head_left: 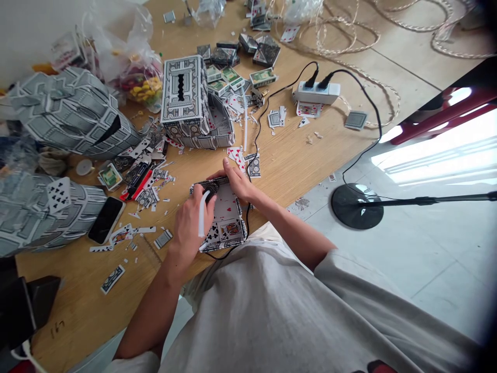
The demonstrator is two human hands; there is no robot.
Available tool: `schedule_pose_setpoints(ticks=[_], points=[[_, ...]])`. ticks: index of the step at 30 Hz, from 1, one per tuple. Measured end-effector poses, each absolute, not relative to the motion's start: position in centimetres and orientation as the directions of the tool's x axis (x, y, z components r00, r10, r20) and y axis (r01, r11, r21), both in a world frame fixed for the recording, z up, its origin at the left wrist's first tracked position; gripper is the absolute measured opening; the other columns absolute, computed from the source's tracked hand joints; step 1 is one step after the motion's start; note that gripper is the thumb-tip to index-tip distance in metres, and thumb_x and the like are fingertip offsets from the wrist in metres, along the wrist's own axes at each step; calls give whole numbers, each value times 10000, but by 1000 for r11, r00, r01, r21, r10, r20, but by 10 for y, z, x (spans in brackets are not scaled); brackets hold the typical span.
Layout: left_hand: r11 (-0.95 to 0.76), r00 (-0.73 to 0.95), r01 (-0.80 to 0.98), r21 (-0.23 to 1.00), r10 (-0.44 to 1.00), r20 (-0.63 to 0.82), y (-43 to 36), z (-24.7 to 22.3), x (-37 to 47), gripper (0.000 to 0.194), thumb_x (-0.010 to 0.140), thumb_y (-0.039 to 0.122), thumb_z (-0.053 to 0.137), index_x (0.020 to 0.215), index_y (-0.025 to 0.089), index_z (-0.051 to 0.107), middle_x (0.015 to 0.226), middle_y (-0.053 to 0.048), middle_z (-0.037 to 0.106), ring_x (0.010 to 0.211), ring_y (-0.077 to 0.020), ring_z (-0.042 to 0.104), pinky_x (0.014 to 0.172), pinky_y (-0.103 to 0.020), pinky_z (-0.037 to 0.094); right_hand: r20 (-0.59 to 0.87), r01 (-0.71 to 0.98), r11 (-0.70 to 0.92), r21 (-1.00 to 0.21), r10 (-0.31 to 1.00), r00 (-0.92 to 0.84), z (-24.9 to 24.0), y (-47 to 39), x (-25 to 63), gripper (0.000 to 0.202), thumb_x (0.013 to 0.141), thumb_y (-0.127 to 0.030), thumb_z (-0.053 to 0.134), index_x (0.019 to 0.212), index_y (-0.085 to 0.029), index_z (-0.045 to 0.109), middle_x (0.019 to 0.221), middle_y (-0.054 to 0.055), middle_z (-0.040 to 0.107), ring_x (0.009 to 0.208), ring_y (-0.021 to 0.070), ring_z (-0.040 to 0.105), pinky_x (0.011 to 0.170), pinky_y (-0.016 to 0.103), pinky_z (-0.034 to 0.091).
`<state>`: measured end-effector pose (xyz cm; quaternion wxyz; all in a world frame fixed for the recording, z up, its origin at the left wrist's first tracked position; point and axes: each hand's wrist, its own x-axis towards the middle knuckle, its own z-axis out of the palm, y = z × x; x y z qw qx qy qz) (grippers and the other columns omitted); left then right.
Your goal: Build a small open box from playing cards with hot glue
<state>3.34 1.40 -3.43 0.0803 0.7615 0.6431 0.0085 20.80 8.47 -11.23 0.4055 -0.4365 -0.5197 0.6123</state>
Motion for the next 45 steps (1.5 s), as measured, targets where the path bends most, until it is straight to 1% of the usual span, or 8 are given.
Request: schedule_pose_setpoints(ticks=[8,13,16,20,28,33,38,45], points=[[-124,138,980,155,987,-80,16,-38,31,311,1097,503,512,1200,217,579,958,-120,804,846,-337,801,644,-366,482,-116,-43,-134,-990,951,-286,-113,84,207,1015,992,-946,245,1151,-176,886,1002,98,855,1011,276,768,1083,400,561],[-132,166,961,244,978,-126,17,-39,35,317,1098,487,518,1244,212,579,1005,-110,808,900,-332,805,675,-353,501,-86,-36,-100,-994,953,-289,-115,86,207,1022,1004,-934,233,1069,-156,894,990,108,852,1016,265,767,1082,386,550],[-119,148,952,283,986,-81,17,-31,28,358,1075,529,555,1206,204,625,1027,-123,806,958,-336,797,742,-358,533,-91,-27,-103,-994,951,-294,-115,86,208,1011,1010,-926,241,1052,-157,896,1002,108,857,1018,263,769,1074,381,555],[-84,86,964,254,996,0,15,-21,8,480,1026,622,579,1121,172,714,1045,-171,802,1022,-380,775,873,-425,564,-92,-35,-107,-994,950,-297,-113,84,208,975,1035,-893,253,1052,-166,902,991,111,859,984,267,777,1035,382,580],[42,-31,959,282,999,-41,8,-25,-16,534,986,658,607,1076,150,747,1040,-211,800,1036,-416,763,895,-485,582,-73,102,-44,-994,951,-302,-125,89,207,770,1026,-802,498,1105,-141,885,1008,66,860,897,216,737,883,324,556],[-93,64,909,406,994,86,6,-38,-16,493,1023,579,593,1234,152,722,1295,-217,767,1253,-381,721,1063,-473,555,-58,112,-25,-993,950,-305,-126,89,208,678,1054,-707,522,1132,-135,878,1052,89,864,910,227,746,872,335,547],[81,-85,900,428,996,-8,4,-46,-15,503,993,642,608,1138,180,745,1060,-186,815,1068,-403,776,896,-455,582,-55,91,-28,-995,949,-309,-124,88,209,640,1071,-683,523,1135,-155,881,1092,89,864,971,231,765,926,334,557],[99,-109,878,468,994,-5,6,-50,-15,526,961,673,618,1120,187,742,1001,-184,815,1011,-403,781,829,-435,571,-60,119,-24,-993,951,-303,-122,88,208,638,1070,-657,523,1147,-130,874,1103,98,864,971,234,765,924,334,548]])
